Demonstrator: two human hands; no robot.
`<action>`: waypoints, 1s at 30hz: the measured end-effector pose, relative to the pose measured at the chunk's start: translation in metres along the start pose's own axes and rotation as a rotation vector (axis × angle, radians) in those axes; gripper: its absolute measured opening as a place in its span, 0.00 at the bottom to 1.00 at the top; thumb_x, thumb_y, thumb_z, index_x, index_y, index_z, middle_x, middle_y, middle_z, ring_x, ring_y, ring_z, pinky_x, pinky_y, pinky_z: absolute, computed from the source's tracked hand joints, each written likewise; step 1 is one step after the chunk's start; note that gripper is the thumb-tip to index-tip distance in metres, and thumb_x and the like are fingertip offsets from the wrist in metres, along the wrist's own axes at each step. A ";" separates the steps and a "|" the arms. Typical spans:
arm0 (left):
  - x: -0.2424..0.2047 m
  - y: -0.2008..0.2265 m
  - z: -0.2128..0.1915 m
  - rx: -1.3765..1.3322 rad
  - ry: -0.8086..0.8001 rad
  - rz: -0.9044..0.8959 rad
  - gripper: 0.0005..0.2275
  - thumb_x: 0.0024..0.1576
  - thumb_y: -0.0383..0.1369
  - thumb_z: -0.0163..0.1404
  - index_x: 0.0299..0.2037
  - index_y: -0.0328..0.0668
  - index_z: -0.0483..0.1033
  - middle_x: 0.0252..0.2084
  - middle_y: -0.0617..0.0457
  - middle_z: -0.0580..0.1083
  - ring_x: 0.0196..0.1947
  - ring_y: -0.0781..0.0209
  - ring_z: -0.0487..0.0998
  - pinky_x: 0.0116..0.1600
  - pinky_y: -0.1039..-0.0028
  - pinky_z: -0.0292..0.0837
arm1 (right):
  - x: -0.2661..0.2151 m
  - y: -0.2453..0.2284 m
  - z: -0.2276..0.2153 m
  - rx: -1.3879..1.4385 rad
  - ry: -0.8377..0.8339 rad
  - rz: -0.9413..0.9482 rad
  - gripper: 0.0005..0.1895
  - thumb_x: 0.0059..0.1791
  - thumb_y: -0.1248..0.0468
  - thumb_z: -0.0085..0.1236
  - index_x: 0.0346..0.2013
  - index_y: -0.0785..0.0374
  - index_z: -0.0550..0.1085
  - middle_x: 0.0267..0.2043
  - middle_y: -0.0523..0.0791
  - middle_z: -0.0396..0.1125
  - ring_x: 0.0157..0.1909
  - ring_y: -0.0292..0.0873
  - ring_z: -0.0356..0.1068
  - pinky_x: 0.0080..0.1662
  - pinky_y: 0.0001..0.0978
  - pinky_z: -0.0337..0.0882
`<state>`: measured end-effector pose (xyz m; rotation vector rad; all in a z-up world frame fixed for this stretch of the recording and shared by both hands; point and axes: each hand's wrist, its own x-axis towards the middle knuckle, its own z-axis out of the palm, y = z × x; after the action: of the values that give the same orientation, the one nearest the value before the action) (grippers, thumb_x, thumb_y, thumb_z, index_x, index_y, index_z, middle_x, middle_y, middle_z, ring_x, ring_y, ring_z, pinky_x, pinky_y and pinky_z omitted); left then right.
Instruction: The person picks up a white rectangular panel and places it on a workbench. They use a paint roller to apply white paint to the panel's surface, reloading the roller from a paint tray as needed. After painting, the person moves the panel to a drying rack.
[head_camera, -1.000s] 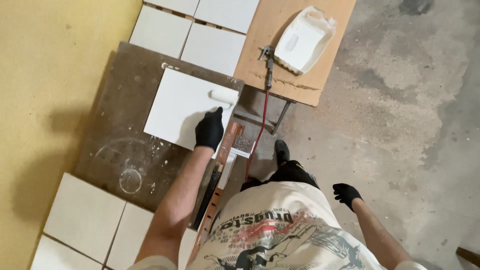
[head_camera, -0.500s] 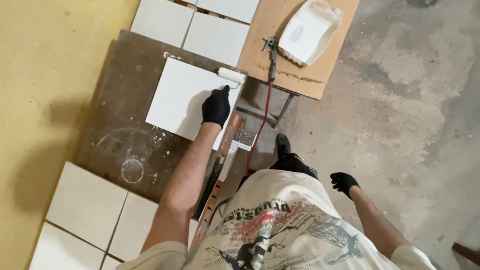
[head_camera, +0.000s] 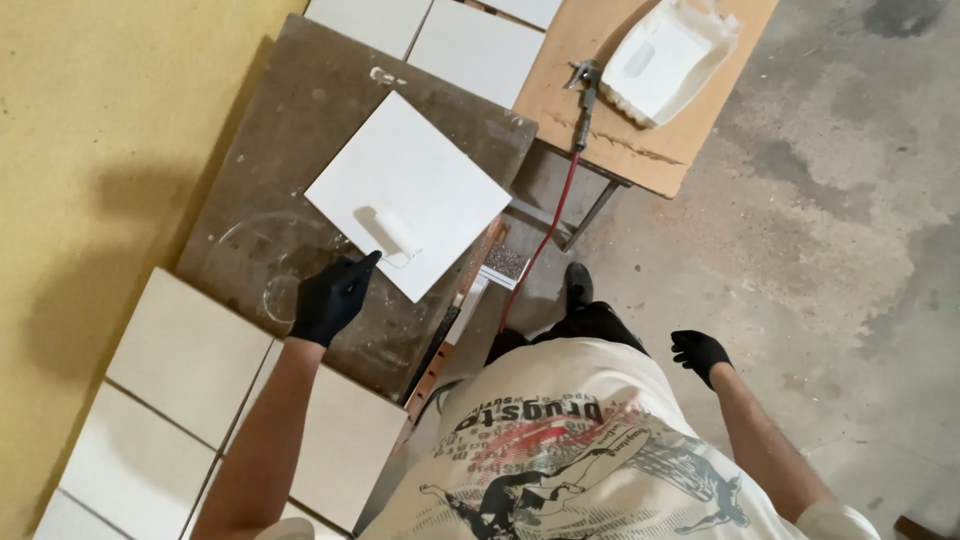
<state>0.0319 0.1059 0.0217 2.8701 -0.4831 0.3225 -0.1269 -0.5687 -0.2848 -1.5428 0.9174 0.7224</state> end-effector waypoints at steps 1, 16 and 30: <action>-0.011 -0.003 -0.012 -0.023 -0.073 -0.010 0.12 0.64 0.38 0.52 0.55 0.71 0.81 0.26 0.55 0.74 0.29 0.49 0.79 0.31 0.63 0.77 | -0.005 0.002 0.001 0.002 0.010 0.000 0.25 0.51 0.56 0.64 0.56 0.69 0.74 0.42 0.62 0.74 0.38 0.61 0.76 0.41 0.47 0.75; 0.014 -0.020 0.086 -0.065 -0.407 -0.174 0.17 0.68 0.41 0.42 0.66 0.83 0.68 0.36 0.50 0.75 0.40 0.43 0.82 0.48 0.49 0.80 | -0.016 -0.003 0.013 -0.059 -0.035 0.027 0.24 0.52 0.56 0.62 0.57 0.70 0.74 0.43 0.64 0.74 0.39 0.64 0.75 0.41 0.47 0.74; 0.086 -0.005 0.129 -0.040 -0.438 -0.127 0.16 0.68 0.43 0.38 0.64 0.83 0.69 0.40 0.50 0.75 0.41 0.43 0.83 0.50 0.51 0.79 | -0.002 0.004 -0.004 -0.101 -0.054 0.037 0.24 0.51 0.57 0.64 0.56 0.69 0.74 0.40 0.61 0.74 0.36 0.60 0.76 0.37 0.44 0.73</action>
<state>0.1365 0.0538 -0.0811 2.9097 -0.3669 -0.3404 -0.1316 -0.5722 -0.2842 -1.5904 0.8826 0.8448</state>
